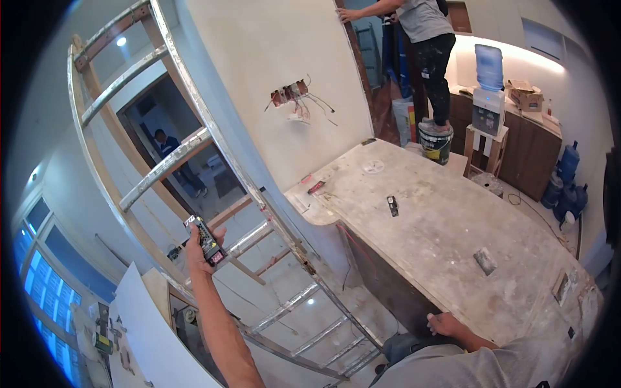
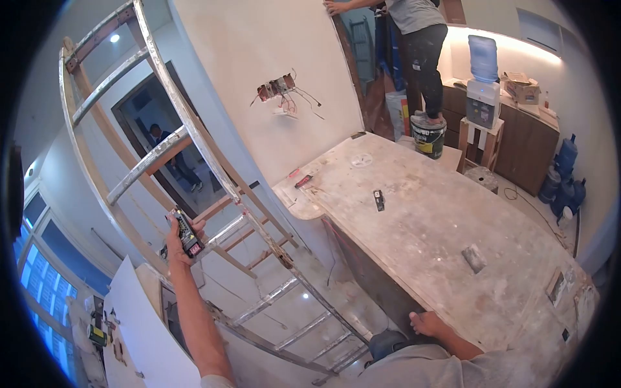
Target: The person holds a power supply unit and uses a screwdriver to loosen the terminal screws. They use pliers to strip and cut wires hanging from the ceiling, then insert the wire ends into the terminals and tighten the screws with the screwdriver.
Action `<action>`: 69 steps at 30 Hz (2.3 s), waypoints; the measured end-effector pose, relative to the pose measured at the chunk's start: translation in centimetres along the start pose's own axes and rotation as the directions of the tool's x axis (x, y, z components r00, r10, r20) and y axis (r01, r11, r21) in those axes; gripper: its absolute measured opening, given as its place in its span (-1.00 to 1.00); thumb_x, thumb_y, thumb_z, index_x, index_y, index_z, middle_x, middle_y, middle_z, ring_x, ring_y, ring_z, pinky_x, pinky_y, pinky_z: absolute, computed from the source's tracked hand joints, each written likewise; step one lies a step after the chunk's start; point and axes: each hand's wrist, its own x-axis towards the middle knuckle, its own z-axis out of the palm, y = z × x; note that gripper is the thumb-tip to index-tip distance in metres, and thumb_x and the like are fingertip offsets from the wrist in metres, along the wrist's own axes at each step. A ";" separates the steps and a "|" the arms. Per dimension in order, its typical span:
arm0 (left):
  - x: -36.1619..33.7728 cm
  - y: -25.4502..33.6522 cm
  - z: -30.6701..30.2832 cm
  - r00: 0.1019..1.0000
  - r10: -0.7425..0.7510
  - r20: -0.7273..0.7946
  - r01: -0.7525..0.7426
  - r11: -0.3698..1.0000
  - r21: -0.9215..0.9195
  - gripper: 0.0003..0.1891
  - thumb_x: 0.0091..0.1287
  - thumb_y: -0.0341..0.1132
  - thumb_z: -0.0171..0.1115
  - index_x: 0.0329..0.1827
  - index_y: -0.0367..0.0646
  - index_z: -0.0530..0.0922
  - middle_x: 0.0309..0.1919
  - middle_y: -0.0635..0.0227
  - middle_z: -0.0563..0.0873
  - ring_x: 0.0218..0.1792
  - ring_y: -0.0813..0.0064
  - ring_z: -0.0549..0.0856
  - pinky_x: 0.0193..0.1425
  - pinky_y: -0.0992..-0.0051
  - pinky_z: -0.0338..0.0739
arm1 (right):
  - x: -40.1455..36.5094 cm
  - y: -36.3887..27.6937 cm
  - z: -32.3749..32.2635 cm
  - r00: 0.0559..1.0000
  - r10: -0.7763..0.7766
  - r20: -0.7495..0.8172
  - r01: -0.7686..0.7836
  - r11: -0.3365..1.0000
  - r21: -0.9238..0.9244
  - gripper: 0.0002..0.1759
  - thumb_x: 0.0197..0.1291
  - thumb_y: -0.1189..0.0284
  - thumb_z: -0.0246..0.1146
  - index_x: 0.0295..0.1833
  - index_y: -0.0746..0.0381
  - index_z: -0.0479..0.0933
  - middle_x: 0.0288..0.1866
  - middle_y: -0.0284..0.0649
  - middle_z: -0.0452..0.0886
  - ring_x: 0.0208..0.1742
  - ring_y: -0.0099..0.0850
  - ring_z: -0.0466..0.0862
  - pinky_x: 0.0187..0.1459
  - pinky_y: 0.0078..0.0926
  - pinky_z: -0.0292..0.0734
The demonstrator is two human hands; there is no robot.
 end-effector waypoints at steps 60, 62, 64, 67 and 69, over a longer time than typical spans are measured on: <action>0.0 -4.5 0.3 0.832 -0.549 -0.074 0.549 0.835 -0.018 -0.58 0.56 0.04 0.19 0.04 -0.19 0.63 -0.31 0.25 0.71 -0.37 0.31 0.77 -0.40 0.33 0.65 | 0.5 -106.5 -14.9 0.110 -0.942 -0.317 0.944 -0.001 0.330 -0.68 0.25 0.39 0.35 -0.04 0.40 0.49 -0.38 -0.24 0.57 -0.49 -0.49 0.63 -0.50 -0.43 0.58; -0.1 -2.9 0.6 0.803 -0.594 -0.045 0.594 0.804 -0.026 -0.58 0.55 0.05 0.19 0.05 -0.18 0.63 -0.30 0.24 0.71 -0.36 0.31 0.76 -0.38 0.32 0.64 | 0.1 -106.1 -14.9 0.142 -0.944 -0.299 0.950 0.045 0.310 -0.68 0.23 0.43 0.35 0.00 0.37 0.47 -0.35 -0.22 0.58 -0.47 -0.49 0.65 -0.46 -0.42 0.63; -0.3 -0.8 1.2 0.773 -0.634 -0.023 0.634 0.773 -0.030 -0.58 0.55 0.05 0.20 0.06 -0.18 0.63 -0.28 0.24 0.71 -0.36 0.30 0.75 -0.36 0.32 0.64 | 0.6 -106.3 -14.8 0.157 -0.938 -0.308 0.954 0.063 0.295 -0.64 0.21 0.42 0.36 0.02 0.39 0.46 -0.39 -0.20 0.60 -0.47 -0.47 0.65 -0.42 -0.42 0.63; -0.1 2.1 1.8 0.751 -0.661 -0.010 0.660 0.751 -0.030 -0.57 0.54 0.05 0.21 0.07 -0.18 0.63 -0.26 0.23 0.70 -0.35 0.30 0.73 -0.33 0.31 0.63 | -0.6 -106.3 -14.8 0.177 -0.934 -0.310 0.951 0.082 0.297 -0.61 0.21 0.40 0.36 0.05 0.40 0.46 -0.43 -0.19 0.60 -0.46 -0.45 0.65 -0.38 -0.42 0.63; 0.3 3.7 2.2 0.738 -0.675 -0.008 0.674 0.738 -0.025 -0.57 0.54 0.05 0.22 0.08 -0.18 0.62 -0.25 0.23 0.70 -0.34 0.30 0.72 -0.31 0.30 0.63 | -1.4 -106.8 -14.8 0.206 -0.930 -0.304 0.942 0.105 0.319 -0.59 0.21 0.39 0.35 0.06 0.40 0.45 -0.46 -0.18 0.61 -0.46 -0.45 0.65 -0.36 -0.42 0.63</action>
